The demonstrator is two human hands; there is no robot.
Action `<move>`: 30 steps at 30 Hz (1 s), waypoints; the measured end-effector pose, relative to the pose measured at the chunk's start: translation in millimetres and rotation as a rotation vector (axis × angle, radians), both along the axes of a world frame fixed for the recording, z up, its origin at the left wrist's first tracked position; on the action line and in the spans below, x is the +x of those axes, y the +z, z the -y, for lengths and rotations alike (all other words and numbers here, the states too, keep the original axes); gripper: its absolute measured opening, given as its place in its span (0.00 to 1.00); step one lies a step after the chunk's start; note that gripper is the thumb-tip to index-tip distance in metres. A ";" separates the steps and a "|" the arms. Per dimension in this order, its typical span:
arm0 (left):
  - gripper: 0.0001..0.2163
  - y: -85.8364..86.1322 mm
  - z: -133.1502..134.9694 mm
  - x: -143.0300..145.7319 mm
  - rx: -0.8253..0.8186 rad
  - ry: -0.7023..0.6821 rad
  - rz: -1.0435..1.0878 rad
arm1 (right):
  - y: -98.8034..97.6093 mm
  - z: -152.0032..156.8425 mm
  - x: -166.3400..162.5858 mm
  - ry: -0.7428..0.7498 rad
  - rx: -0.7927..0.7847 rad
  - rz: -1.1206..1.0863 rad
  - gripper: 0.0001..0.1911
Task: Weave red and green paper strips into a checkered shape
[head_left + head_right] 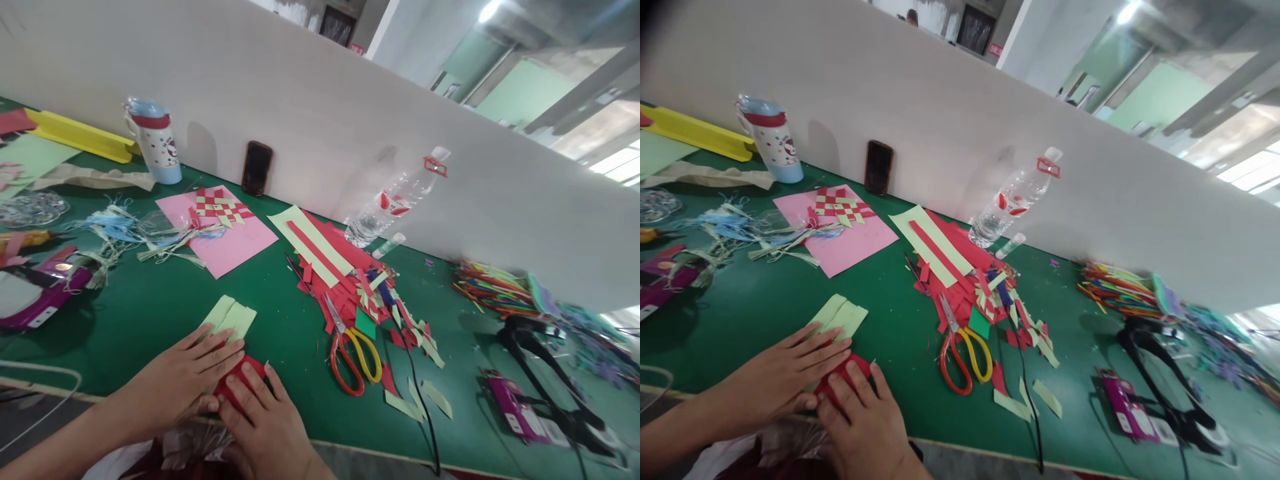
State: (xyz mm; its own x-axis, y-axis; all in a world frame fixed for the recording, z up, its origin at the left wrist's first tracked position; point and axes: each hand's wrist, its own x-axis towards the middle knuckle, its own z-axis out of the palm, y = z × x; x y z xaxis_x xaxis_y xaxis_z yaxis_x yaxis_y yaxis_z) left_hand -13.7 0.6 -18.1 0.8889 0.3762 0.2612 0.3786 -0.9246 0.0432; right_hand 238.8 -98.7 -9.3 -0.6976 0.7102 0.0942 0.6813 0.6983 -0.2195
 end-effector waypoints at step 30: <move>0.41 -10.3 35.7 -57.9 0.051 0.269 0.073 | 27.5 -1.8 -1.3 -0.032 -0.283 0.047 0.32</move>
State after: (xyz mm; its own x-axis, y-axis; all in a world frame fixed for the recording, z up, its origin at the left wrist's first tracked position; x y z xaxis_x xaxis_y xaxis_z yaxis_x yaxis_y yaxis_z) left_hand -71.6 -35.1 -28.4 0.7370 0.5812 0.3451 0.6086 -0.7927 0.0354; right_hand 237.5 -96.9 18.2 -0.6733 0.7255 -0.1425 0.7160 0.5918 -0.3704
